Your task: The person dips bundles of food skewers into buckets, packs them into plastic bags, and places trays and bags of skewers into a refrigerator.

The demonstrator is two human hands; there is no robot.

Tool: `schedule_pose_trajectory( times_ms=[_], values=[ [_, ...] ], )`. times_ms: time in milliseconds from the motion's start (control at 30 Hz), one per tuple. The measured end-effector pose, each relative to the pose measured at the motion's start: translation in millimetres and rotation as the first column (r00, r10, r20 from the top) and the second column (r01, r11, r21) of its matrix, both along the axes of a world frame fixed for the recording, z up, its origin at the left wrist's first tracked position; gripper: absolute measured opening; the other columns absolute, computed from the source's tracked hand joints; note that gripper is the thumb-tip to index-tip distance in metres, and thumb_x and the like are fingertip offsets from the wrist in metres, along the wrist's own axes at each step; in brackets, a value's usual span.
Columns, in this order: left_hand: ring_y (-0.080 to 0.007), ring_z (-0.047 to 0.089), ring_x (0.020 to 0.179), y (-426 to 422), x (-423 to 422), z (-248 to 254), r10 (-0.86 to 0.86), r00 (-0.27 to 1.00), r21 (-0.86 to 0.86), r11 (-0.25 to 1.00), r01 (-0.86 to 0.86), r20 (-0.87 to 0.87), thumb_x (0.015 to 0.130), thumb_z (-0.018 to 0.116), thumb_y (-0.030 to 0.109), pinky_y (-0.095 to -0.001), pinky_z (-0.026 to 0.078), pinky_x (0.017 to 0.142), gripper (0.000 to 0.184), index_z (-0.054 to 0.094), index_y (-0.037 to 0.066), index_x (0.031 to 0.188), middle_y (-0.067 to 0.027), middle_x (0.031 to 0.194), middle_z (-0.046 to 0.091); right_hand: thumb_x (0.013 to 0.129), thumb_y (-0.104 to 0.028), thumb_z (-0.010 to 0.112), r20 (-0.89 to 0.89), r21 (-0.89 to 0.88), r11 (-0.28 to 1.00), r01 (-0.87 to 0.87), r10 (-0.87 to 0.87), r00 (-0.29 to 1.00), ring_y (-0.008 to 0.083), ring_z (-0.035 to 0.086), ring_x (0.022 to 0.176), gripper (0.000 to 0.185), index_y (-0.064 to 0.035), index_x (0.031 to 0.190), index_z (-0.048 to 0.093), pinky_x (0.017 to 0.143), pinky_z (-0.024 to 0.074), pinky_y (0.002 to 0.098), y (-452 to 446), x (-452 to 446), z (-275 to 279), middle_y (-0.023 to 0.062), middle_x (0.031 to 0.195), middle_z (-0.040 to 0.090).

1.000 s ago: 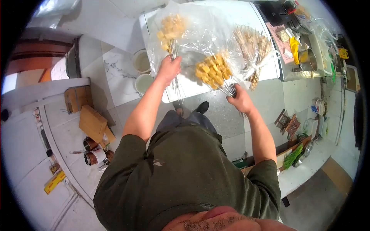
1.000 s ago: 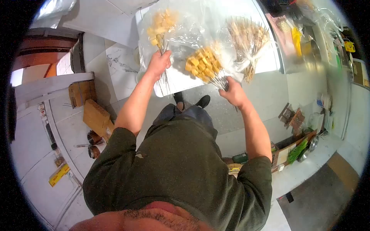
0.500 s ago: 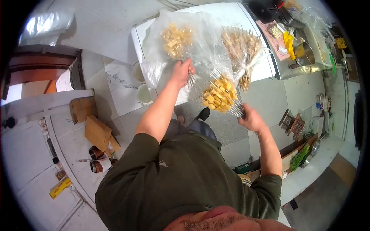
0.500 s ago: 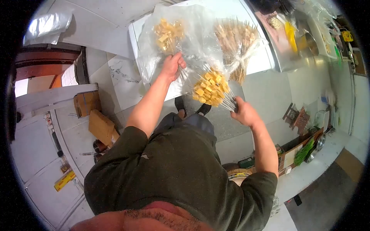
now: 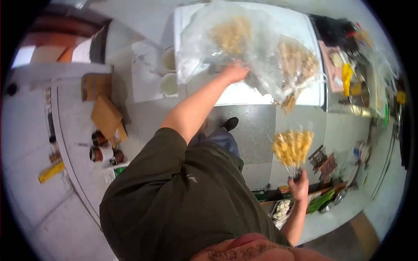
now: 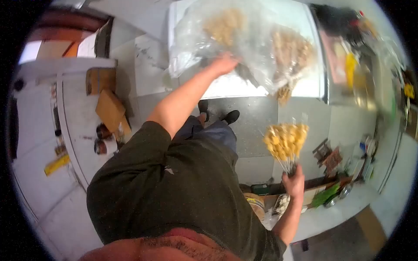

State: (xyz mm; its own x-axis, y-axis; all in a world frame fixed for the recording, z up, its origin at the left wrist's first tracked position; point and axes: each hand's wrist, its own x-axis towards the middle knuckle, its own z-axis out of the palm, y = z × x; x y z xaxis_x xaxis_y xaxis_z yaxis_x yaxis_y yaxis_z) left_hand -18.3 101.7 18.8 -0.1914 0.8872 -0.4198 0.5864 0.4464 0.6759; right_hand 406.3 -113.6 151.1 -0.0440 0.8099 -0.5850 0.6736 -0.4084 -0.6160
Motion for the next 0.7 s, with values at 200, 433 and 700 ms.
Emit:
schedule_pose_trajectory(
  times_ms=[200, 433, 700],
  values=[
    [-0.036, 0.058, 0.108, -69, -13, 7, -0.087, 0.996, 0.284, 0.955, 0.091, -0.027, 0.086, 0.062, 0.03, -0.0418, 0.045, 0.093, 0.039, 0.062, 0.001, 0.112, -0.0215, 0.113, 0.062, 0.08, 0.006, 0.055, -0.071, 0.181, 0.978, 0.104, -0.092, 0.993, 0.0135, 0.052, 0.096, 0.043, 0.0028, 0.122, 0.045, 0.086, 0.0419, 0.0271, -21, -5, 41, 0.006, 0.106, 0.056],
    [-0.0257, 0.062, 0.091, -197, -150, 35, -0.203, 0.908, 0.525, 0.851, -0.021, 0.365, 0.086, 0.057, 0.007, -0.0331, 0.05, 0.077, 0.016, 0.066, 0.001, 0.098, -0.0145, 0.104, 0.063, 0.086, 0.002, 0.055, -0.131, 0.403, 0.889, 0.218, -0.18, 0.975, 0.0038, 0.04, 0.05, 0.035, -0.0047, 0.119, 0.046, 0.042, 0.0338, 0.018, -34, -140, 36, -0.0026, 0.072, 0.048],
    [-0.0176, 0.06, 0.082, -307, -330, 183, -0.403, 0.713, 0.816, 0.362, -0.452, 0.574, 0.082, 0.072, 0.019, -0.026, 0.049, 0.062, 0.016, 0.067, 0.005, 0.087, -0.0147, 0.101, 0.06, 0.086, 0.0, 0.055, -0.346, 0.122, 0.986, 0.11, -0.062, 0.936, 0.0048, 0.04, 0.053, 0.033, -0.0011, 0.117, 0.047, 0.044, 0.034, 0.0203, -13, -471, 22, -0.0022, 0.069, 0.046]
  ],
)
